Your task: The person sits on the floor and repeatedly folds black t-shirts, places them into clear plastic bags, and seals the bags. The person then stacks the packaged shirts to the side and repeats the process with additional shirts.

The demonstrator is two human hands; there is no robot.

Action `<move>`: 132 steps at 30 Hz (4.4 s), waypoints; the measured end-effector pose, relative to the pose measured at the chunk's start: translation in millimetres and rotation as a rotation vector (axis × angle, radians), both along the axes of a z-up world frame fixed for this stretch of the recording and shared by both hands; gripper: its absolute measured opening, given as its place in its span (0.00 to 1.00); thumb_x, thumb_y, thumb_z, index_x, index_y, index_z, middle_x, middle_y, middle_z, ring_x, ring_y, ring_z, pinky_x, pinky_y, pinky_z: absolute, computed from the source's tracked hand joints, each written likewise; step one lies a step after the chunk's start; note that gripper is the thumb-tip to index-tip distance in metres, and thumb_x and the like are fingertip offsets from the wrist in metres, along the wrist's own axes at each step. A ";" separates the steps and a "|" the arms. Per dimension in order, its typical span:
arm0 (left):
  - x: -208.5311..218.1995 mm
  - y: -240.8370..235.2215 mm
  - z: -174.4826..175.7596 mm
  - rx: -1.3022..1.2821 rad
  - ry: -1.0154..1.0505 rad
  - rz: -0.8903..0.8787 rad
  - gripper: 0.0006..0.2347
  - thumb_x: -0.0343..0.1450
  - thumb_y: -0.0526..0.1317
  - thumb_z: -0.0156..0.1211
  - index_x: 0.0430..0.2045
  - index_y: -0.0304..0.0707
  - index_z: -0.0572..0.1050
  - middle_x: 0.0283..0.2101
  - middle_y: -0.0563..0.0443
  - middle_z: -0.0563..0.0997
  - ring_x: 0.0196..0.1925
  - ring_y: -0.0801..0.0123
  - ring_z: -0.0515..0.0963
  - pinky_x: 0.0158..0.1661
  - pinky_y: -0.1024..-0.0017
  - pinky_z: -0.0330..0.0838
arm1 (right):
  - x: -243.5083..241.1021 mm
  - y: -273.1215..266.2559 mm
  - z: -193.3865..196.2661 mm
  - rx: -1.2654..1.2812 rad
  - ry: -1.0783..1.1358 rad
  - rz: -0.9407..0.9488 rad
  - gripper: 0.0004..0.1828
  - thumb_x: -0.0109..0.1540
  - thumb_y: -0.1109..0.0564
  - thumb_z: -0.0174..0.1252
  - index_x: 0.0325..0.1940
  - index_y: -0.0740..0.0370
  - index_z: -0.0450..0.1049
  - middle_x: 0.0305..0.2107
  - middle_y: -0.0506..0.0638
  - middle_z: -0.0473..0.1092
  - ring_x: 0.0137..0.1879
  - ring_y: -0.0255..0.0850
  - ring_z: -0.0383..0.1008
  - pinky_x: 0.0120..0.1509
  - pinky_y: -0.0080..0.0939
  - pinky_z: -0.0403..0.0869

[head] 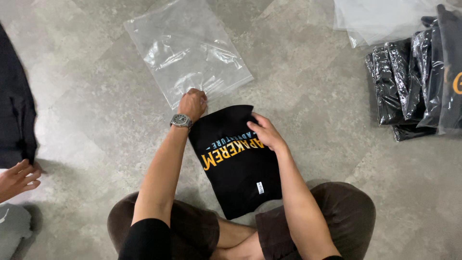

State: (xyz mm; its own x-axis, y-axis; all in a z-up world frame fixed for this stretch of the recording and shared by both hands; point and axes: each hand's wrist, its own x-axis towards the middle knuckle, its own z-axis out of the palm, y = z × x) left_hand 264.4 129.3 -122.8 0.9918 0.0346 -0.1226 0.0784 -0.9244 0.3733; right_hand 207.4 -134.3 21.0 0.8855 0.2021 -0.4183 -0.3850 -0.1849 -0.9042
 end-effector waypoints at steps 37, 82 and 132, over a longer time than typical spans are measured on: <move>-53.4 55.5 43.6 -0.261 -0.187 -0.007 0.05 0.62 0.39 0.55 0.28 0.46 0.73 0.37 0.49 0.74 0.50 0.55 0.71 0.47 0.60 0.67 | -8.7 133.5 -57.5 -0.688 -0.832 0.100 0.11 0.51 0.49 0.59 0.31 0.54 0.66 0.27 0.48 0.60 0.39 0.49 0.64 0.40 0.48 0.63; -112.7 26.7 34.4 -0.210 -0.127 0.653 0.14 0.64 0.34 0.52 0.40 0.36 0.60 0.38 0.40 0.68 0.42 0.45 0.74 0.43 0.60 0.68 | 117.1 40.9 -134.4 -0.729 -0.338 -0.307 0.10 0.54 0.50 0.52 0.38 0.50 0.73 0.30 0.47 0.71 0.44 0.50 0.70 0.49 0.45 0.68; -281.7 -83.8 66.2 -0.186 0.634 0.196 0.17 0.58 0.39 0.44 0.33 0.25 0.74 0.39 0.33 0.76 0.49 0.50 0.74 0.47 0.62 0.69 | -48.7 -146.6 -119.4 -0.998 0.062 0.413 0.11 0.52 0.48 0.55 0.36 0.50 0.77 0.34 0.52 0.73 0.44 0.48 0.73 0.43 0.43 0.73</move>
